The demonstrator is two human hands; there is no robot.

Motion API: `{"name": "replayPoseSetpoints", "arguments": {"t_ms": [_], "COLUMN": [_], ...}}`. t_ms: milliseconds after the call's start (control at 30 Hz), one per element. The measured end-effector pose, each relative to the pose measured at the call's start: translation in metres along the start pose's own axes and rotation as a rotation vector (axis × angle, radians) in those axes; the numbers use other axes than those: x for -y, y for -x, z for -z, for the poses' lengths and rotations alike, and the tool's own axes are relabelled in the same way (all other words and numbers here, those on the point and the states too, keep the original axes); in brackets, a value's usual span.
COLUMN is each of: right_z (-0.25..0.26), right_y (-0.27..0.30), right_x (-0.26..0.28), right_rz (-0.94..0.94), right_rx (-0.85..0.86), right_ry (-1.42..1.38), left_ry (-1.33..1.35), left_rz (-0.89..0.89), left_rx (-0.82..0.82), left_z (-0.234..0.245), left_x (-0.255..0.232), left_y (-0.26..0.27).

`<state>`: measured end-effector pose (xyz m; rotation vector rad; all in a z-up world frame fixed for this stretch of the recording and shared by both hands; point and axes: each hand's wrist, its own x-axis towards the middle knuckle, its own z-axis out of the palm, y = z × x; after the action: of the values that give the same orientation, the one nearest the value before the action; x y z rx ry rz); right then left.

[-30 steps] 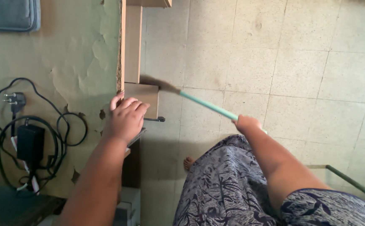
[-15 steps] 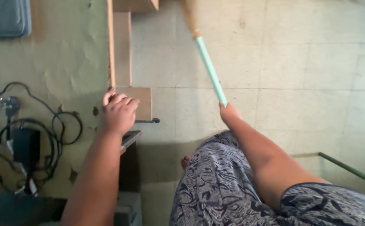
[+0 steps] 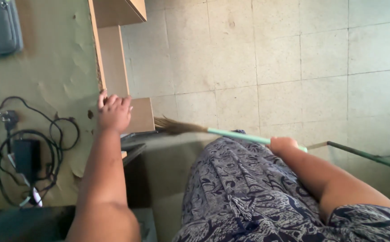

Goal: Sweeping the floor of a room and hallway using a broom.

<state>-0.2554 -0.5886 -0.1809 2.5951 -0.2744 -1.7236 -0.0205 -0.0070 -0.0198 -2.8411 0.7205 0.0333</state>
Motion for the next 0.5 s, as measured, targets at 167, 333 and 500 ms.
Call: {"name": "replayPoseSetpoints", "arguments": {"t_ms": [167, 333, 500], "right_z": [0.059, 0.101, 0.081], "right_y": [-0.022, -0.054, -0.037], "right_x": [-0.015, -0.017, 0.007], "right_rz": [-0.042, -0.115, -0.062], "right_rx": [-0.164, -0.285, -0.39], "right_ry": [-0.049, -0.352, -0.498], "left_ry": [-0.294, 0.479, 1.02], "left_rz": [0.077, -0.425, -0.349], "left_rx": [0.01, 0.711, 0.675], "left_z": [-0.029, 0.013, -0.097], "left_x": [-0.083, -0.282, -0.388], "left_y": [0.015, 0.074, 0.21]}}
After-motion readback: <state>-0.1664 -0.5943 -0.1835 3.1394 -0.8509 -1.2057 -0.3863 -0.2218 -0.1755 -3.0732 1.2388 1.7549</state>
